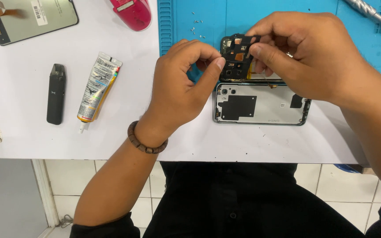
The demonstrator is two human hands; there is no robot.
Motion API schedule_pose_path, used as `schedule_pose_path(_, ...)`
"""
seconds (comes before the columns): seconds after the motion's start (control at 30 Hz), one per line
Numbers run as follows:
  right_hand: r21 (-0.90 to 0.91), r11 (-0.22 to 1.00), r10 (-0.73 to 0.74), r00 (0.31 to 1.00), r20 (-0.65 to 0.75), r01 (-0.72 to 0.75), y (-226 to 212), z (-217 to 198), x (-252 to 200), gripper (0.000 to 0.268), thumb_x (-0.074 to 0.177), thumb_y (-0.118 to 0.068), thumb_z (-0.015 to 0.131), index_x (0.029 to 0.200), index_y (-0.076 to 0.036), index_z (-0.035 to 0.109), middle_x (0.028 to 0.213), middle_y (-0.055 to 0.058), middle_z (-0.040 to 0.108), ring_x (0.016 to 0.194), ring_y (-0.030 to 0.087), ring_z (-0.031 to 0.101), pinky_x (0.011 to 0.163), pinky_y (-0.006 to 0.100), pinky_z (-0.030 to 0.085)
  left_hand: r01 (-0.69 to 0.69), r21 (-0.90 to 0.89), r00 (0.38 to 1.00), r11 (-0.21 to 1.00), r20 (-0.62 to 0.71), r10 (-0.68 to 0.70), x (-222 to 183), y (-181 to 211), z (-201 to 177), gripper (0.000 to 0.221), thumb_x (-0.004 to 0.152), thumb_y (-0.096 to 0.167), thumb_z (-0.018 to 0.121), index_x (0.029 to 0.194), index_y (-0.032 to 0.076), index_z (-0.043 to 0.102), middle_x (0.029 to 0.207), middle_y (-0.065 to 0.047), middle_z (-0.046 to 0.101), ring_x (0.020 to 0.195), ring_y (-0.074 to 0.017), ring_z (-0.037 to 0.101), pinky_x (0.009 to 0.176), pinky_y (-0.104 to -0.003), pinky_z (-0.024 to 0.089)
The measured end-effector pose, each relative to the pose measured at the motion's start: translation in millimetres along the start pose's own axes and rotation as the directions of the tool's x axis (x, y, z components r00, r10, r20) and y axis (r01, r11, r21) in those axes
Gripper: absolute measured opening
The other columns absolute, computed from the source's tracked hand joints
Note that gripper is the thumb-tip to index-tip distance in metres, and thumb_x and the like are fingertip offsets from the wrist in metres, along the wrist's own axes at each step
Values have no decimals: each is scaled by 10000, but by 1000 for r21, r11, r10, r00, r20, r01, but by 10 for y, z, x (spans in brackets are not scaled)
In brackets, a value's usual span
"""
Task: Installing internal components and connecting ribbon cables during a smartphone repair.
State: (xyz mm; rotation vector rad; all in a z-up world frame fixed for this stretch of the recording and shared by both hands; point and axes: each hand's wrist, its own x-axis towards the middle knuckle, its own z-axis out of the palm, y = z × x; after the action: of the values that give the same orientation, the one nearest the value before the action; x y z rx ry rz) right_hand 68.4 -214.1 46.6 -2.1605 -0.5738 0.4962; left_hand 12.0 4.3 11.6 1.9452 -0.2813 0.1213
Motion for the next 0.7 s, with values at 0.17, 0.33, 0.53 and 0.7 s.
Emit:
schedule_pose_path(0.17, -25, 999, -44, 998, -50, 43, 74, 5, -15, 88, 1090, 80, 637, 1144, 26, 681, 847, 75, 677, 772, 141, 711, 701, 237, 566, -78, 122, 994, 989, -60, 86, -7, -20, -17, 180, 1023, 141, 523, 855, 90, 562, 759, -6, 556, 749, -182, 507, 761, -339, 430)
schedule_pose_path(0.33, -163, 980, -120, 993, -6, 117, 187, -4, -1, 42, 1079, 48, 677, 1103, 25, 703, 1054, 90, 718, 788, 180, 684, 699, 278, 538, -143, 224, 985, 964, -61, 160, -47, -76, -71, 113, 1040, 117, 523, 1064, 35, 597, 943, -70, 659, 853, -233, 589, 879, -387, 454)
schedule_pose_path(0.53, -263, 945, -201, 980, 0, 194, 276, 25, 27, 187, 1082, -8, 739, 1267, -3, 756, 915, 63, 697, 775, 184, 629, 641, 301, 479, -194, 342, 980, 919, 37, 194, -71, -135, -51, 266, 1034, 282, 544, 1208, 94, 618, 1180, -89, 606, 1071, -308, 553, 907, -442, 418)
schedule_pose_path(0.7, -297, 930, -223, 975, 7, 215, 298, 51, 46, 190, 1048, 11, 739, 1237, -6, 760, 982, 85, 752, 856, 202, 704, 751, 320, 538, -246, 395, 969, 885, 109, 220, -60, -159, -56, 335, 1016, 250, 609, 1322, 116, 591, 1287, -109, 578, 1182, -341, 547, 975, -485, 434)
